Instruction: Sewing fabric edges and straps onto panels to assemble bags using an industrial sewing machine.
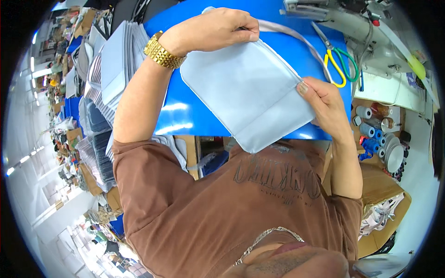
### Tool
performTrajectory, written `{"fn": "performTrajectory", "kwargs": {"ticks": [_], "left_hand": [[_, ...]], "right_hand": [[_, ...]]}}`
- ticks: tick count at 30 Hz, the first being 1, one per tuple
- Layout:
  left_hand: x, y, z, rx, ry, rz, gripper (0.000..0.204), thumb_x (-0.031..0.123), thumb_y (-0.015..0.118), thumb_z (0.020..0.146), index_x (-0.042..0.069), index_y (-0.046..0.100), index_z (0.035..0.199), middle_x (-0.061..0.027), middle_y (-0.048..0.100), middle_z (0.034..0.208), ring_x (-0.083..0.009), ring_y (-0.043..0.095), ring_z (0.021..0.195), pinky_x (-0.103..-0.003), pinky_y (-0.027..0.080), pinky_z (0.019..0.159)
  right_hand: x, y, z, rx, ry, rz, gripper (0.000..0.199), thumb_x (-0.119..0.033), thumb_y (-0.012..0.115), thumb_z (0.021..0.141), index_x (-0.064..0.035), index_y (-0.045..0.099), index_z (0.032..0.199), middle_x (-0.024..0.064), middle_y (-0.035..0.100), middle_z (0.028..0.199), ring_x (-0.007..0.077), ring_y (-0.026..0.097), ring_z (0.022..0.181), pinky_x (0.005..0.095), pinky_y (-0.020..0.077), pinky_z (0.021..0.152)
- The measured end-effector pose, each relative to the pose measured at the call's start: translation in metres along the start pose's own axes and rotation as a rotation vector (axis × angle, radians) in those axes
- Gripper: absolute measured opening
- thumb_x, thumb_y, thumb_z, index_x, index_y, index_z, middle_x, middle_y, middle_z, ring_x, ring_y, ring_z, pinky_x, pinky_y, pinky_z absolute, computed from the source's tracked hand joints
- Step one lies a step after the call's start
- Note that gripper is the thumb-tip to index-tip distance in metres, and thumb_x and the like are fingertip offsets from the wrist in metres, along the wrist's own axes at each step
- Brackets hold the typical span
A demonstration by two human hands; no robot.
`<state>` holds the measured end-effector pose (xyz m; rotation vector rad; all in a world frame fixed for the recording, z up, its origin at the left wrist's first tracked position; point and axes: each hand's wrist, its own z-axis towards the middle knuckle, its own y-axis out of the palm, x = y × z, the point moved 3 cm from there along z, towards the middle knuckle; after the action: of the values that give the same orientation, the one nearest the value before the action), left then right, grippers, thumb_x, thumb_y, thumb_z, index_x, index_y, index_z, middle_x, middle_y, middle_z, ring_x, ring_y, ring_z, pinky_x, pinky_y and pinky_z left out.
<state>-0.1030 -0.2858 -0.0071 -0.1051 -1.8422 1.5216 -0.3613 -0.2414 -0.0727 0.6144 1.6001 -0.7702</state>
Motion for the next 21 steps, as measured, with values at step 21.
{"fn": "performTrajectory", "kwargs": {"ticks": [21], "left_hand": [[-0.055,-0.032,0.099,0.262,0.071,-0.36,0.028,0.005,0.062,0.088,0.0,0.065,0.115,-0.0082,0.066,0.111,-0.0176,0.059,0.101,-0.032,0.049,0.089]], "right_hand": [[0.006,-0.043,0.043,0.246,0.08,0.45,0.026,-0.022,0.057,0.1,0.0014,0.067,0.096,-0.0034,0.063,0.082,0.0024,0.052,0.075,0.0191,0.0421,0.068]]}}
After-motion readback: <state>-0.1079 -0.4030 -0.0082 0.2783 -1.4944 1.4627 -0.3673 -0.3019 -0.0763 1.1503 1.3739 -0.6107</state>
